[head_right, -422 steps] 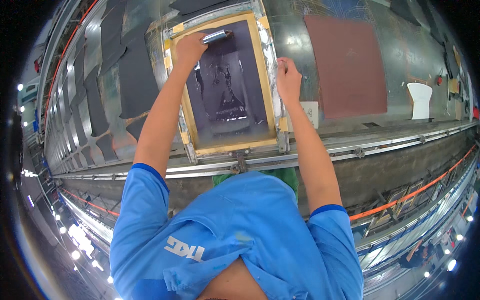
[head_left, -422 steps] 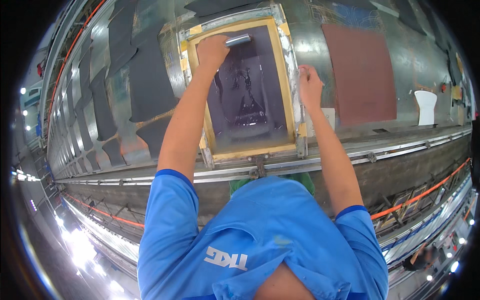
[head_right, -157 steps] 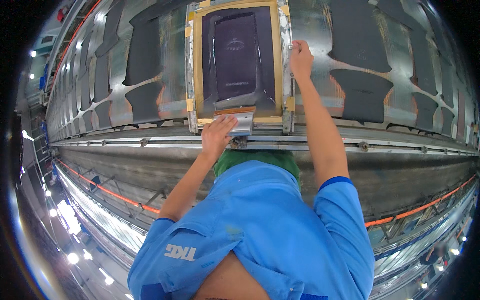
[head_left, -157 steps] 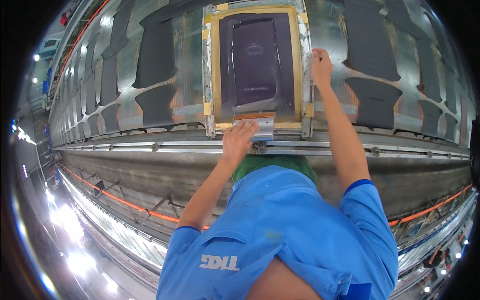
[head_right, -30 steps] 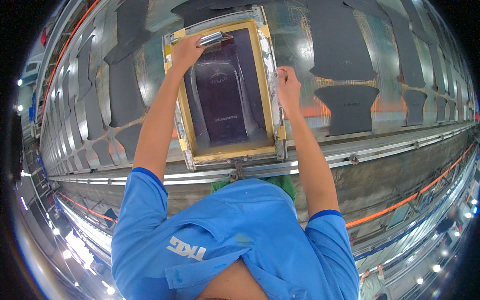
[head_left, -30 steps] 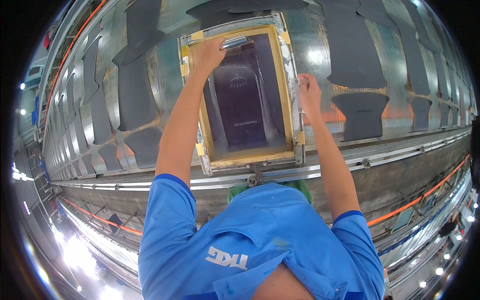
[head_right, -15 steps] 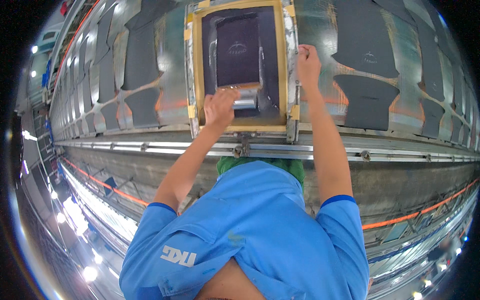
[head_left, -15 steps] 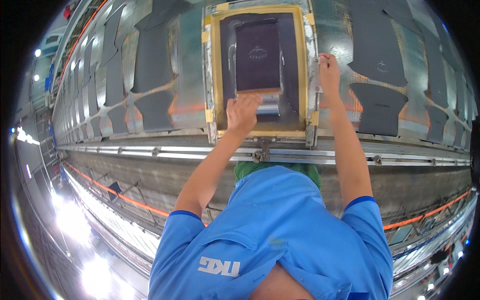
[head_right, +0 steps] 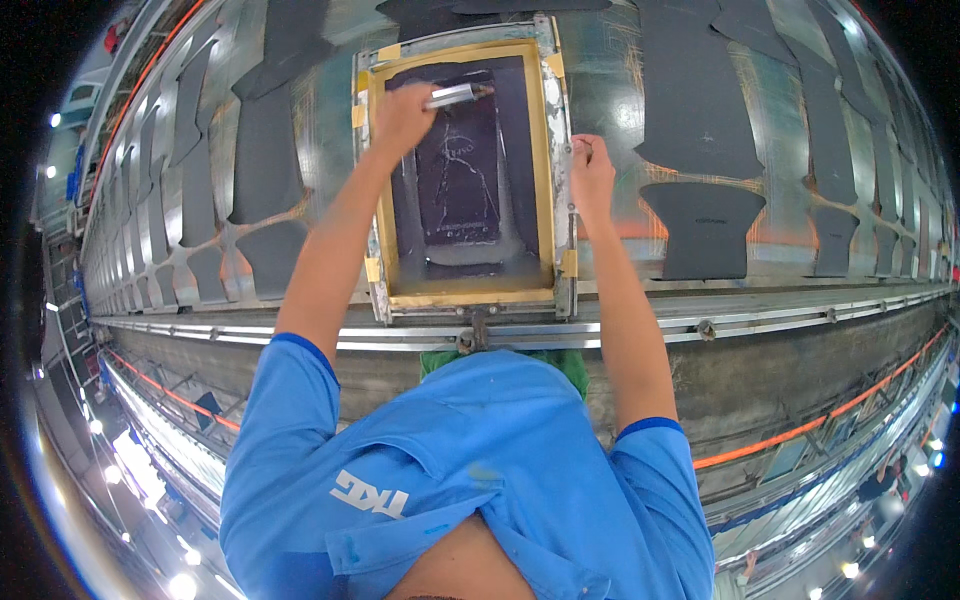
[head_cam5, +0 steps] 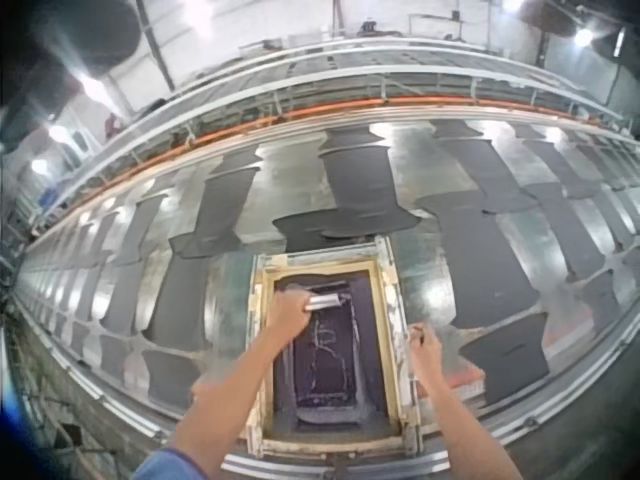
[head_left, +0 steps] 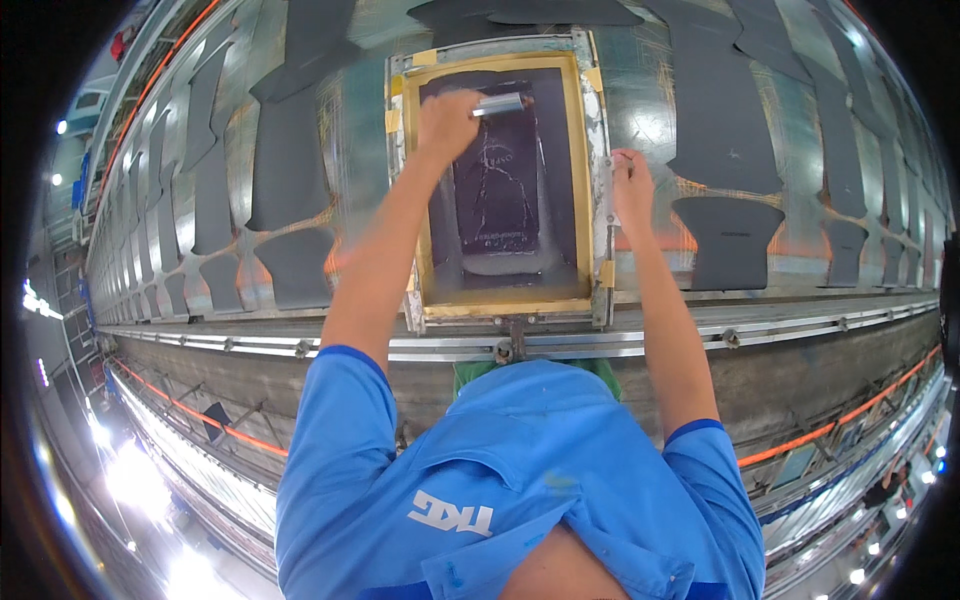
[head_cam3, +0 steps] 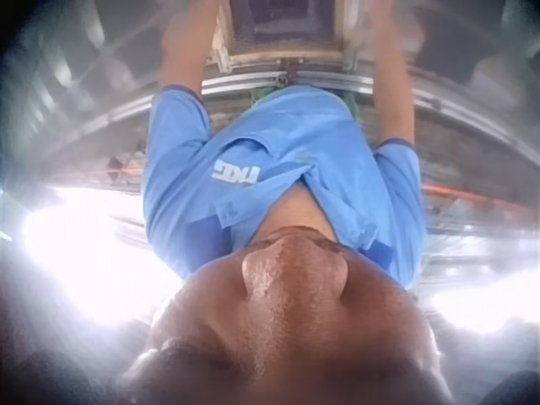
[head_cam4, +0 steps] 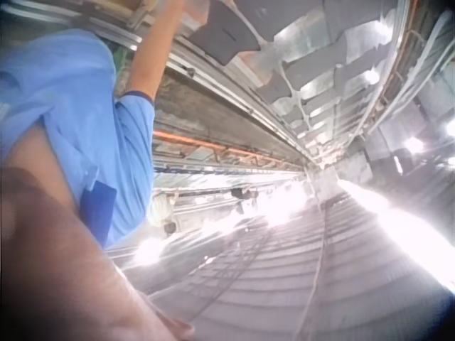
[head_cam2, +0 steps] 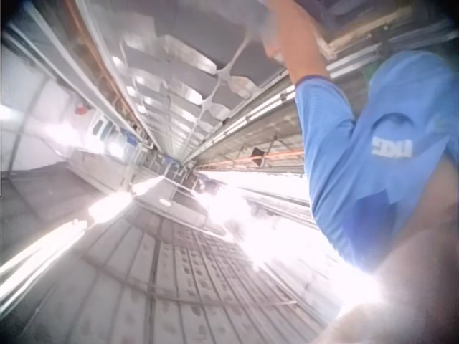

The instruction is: The person positions a screen printing frame over a garment on a conveyor belt and uses a squeegee to pull ink across the mesh. The person repeatedly wipes the squeegee and continues the printing motion on the same item.

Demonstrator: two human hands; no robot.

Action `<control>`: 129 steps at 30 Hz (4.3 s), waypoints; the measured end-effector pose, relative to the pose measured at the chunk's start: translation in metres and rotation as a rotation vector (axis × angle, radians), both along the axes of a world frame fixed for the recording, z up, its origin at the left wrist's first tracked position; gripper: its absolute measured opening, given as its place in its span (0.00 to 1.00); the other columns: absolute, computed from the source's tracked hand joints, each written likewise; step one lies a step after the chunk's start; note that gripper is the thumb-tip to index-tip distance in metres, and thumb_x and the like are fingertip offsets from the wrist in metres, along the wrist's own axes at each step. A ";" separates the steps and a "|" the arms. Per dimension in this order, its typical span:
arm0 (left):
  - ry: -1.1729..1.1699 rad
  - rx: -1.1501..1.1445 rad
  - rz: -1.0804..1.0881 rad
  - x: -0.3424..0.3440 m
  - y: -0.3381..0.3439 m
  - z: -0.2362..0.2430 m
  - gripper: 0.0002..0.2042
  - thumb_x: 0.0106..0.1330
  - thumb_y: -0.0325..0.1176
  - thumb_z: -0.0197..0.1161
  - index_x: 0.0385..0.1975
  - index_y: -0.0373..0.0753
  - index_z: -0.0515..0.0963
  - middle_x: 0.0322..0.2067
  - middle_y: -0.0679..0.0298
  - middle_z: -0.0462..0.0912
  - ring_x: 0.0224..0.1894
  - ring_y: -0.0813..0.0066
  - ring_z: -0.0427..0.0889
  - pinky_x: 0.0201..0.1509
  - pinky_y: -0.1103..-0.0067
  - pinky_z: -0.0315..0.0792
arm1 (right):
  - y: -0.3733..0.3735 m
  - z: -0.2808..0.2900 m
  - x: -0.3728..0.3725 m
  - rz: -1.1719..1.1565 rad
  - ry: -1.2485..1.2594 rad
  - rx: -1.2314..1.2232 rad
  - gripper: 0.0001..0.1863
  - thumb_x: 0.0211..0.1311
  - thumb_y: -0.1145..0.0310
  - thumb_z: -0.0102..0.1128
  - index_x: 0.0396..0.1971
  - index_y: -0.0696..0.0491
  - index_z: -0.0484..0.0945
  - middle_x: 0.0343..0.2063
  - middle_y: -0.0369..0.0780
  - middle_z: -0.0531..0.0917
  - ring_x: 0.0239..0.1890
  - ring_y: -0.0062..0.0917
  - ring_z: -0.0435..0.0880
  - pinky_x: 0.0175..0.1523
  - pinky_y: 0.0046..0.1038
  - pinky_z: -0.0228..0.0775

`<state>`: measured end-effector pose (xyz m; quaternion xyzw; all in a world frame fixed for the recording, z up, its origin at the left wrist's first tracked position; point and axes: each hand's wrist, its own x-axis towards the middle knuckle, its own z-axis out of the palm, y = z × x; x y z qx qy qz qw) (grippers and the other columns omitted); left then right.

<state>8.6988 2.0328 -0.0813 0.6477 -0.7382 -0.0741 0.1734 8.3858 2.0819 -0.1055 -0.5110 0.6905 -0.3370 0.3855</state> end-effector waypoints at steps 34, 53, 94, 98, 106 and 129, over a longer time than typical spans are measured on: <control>0.117 0.032 0.005 0.005 0.316 0.028 0.21 0.56 0.27 0.63 0.52 0.47 0.80 0.53 0.68 0.83 0.57 0.69 0.79 0.55 0.68 0.70 | 0.002 0.023 0.089 0.023 0.018 -0.239 0.12 0.70 0.62 0.56 0.44 0.53 0.83 0.36 0.42 0.85 0.36 0.28 0.81 0.46 0.29 0.71; 0.138 0.046 0.104 0.363 0.417 0.004 0.24 0.47 0.23 0.67 0.49 0.46 0.83 0.53 0.69 0.84 0.57 0.67 0.80 0.56 0.67 0.72 | 0.113 -0.011 0.454 0.021 0.079 -0.174 0.11 0.72 0.61 0.53 0.43 0.51 0.80 0.29 0.41 0.84 0.32 0.34 0.82 0.44 0.37 0.72; -0.008 -0.057 -0.004 0.376 0.367 -0.026 0.20 0.48 0.19 0.64 0.42 0.48 0.81 0.45 0.73 0.85 0.51 0.73 0.81 0.48 0.68 0.69 | 0.105 -0.032 0.449 -0.024 0.055 -0.123 0.13 0.71 0.61 0.53 0.44 0.52 0.80 0.32 0.45 0.86 0.32 0.38 0.84 0.43 0.37 0.73; 0.054 -0.059 0.002 0.378 0.366 -0.022 0.21 0.48 0.18 0.64 0.42 0.48 0.81 0.45 0.72 0.85 0.51 0.73 0.82 0.48 0.68 0.70 | 0.104 -0.030 0.451 -0.007 0.070 -0.129 0.13 0.71 0.60 0.53 0.44 0.53 0.80 0.31 0.44 0.85 0.32 0.36 0.84 0.43 0.37 0.72; -0.013 0.035 0.060 0.438 0.139 -0.014 0.16 0.57 0.28 0.58 0.44 0.52 0.84 0.38 0.58 0.86 0.42 0.53 0.84 0.45 0.61 0.77 | 0.107 -0.019 0.453 -0.014 0.089 -0.054 0.13 0.72 0.59 0.53 0.44 0.52 0.80 0.24 0.43 0.82 0.27 0.32 0.81 0.39 0.36 0.71; 0.028 -0.009 0.004 0.365 0.377 -0.033 0.20 0.52 0.20 0.61 0.45 0.48 0.81 0.50 0.72 0.84 0.54 0.71 0.80 0.55 0.66 0.69 | 0.101 -0.035 0.448 0.011 0.072 -0.156 0.13 0.69 0.61 0.54 0.44 0.51 0.82 0.36 0.46 0.86 0.39 0.41 0.85 0.48 0.38 0.73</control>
